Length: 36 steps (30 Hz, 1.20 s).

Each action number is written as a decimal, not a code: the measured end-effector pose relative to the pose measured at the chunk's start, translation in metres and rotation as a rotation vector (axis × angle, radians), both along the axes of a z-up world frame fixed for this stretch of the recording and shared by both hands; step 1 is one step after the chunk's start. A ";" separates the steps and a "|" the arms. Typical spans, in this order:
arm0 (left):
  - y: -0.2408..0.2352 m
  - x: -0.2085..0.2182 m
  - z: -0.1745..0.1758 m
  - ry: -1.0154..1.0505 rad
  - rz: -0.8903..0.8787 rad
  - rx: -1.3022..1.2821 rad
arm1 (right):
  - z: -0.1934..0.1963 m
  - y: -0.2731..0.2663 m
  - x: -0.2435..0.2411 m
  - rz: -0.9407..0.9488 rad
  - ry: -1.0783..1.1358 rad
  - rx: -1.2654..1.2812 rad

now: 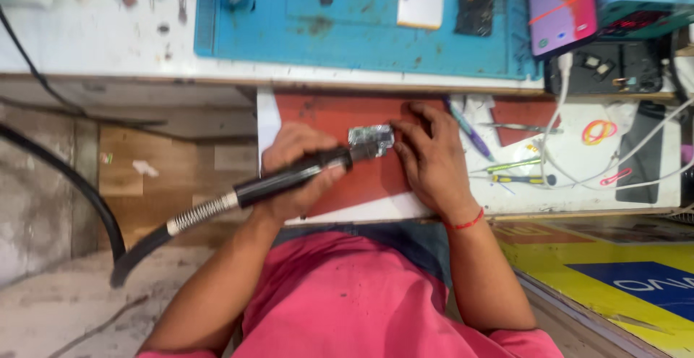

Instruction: The person uses a hot air gun to apply heat to a small circuit board placed on a red mat. They hold the board steady with one hand while directing the hot air with the other, focusing on specific areas of the board.

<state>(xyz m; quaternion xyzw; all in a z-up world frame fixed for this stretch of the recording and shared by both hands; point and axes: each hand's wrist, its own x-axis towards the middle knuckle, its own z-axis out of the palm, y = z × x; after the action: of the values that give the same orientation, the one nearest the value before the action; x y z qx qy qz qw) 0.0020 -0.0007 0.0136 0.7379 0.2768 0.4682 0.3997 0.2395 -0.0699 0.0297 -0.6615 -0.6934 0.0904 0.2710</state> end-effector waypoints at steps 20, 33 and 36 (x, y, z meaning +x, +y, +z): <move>-0.001 0.000 -0.008 -0.097 0.120 -0.178 | 0.001 -0.001 -0.002 -0.034 -0.045 -0.014; -0.003 -0.001 -0.008 -0.066 0.066 -0.170 | -0.004 -0.001 0.000 -0.021 -0.083 -0.018; -0.002 0.002 -0.006 -0.025 -0.008 -0.029 | -0.004 -0.002 0.001 -0.024 -0.072 -0.012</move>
<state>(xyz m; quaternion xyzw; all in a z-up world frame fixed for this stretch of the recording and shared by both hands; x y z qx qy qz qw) 0.0042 -0.0028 0.0077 0.7271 0.2756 0.4719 0.4156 0.2402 -0.0723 0.0255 -0.6743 -0.6941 0.0676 0.2429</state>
